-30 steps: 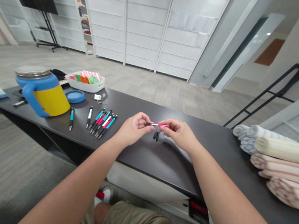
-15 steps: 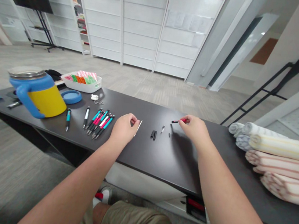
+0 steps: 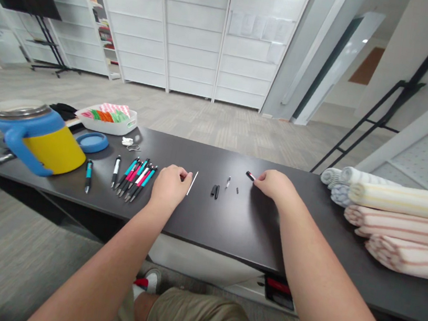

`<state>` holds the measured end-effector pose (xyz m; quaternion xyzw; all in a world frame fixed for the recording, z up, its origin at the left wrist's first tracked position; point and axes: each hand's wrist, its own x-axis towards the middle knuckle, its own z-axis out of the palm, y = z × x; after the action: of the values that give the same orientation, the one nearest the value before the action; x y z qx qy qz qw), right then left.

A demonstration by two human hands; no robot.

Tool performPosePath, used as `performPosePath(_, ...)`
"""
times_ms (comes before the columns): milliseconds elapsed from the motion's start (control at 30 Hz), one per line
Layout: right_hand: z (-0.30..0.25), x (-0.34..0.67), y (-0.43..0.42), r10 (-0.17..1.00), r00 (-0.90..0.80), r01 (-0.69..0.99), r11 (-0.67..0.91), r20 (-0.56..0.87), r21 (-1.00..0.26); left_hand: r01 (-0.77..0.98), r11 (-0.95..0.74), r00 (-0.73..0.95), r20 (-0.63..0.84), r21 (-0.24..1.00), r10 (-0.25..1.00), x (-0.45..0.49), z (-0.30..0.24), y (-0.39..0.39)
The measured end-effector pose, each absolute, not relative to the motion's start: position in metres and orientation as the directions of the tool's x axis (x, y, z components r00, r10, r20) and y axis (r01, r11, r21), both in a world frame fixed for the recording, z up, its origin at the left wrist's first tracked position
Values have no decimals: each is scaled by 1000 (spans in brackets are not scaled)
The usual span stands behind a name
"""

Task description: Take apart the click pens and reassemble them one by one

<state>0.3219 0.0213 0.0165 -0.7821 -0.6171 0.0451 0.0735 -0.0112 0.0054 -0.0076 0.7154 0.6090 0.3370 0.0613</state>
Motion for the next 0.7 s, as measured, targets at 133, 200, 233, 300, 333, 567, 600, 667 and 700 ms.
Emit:
performPosePath(133, 15, 321, 24, 971, 240, 950, -233, 8, -209, 834, -284, 78, 408, 473, 910, -11, -6, 6)
performPosePath(200, 15, 320, 25, 968, 250, 946, -243, 4, -214, 825, -305, 107, 399, 476, 911, -11, -4, 5)
performPosePath(233, 15, 319, 24, 968, 250, 947, -243, 5, -209, 818, -318, 125, 391, 480, 912, -10, -4, 5)
performPosePath(300, 15, 317, 23, 968, 250, 952, -243, 18, -189, 803, -343, 162, 375, 488, 913, -10, -3, 5)
performPosePath(333, 15, 315, 22, 968, 248, 954, -239, 30, -180, 797, -353, 177, 368, 491, 913, -10, -3, 6)
performPosePath(567, 23, 301, 16, 930, 318, 919, -254, 183, -301, 781, -349, 160, 374, 518, 914, -11, -4, 10)
performPosePath(600, 24, 300, 16, 925, 317, 910, -235, 208, -342, 778, -345, 152, 376, 525, 914, -12, -4, 11)
performPosePath(667, 26, 294, 14, 922, 293, 887, -163, 253, -431, 774, -320, 115, 375, 547, 920, -14, -3, 13)
performPosePath(700, 28, 291, 13, 922, 272, 871, -114, 276, -478, 770, -300, 89, 371, 563, 925, -15, -2, 15)
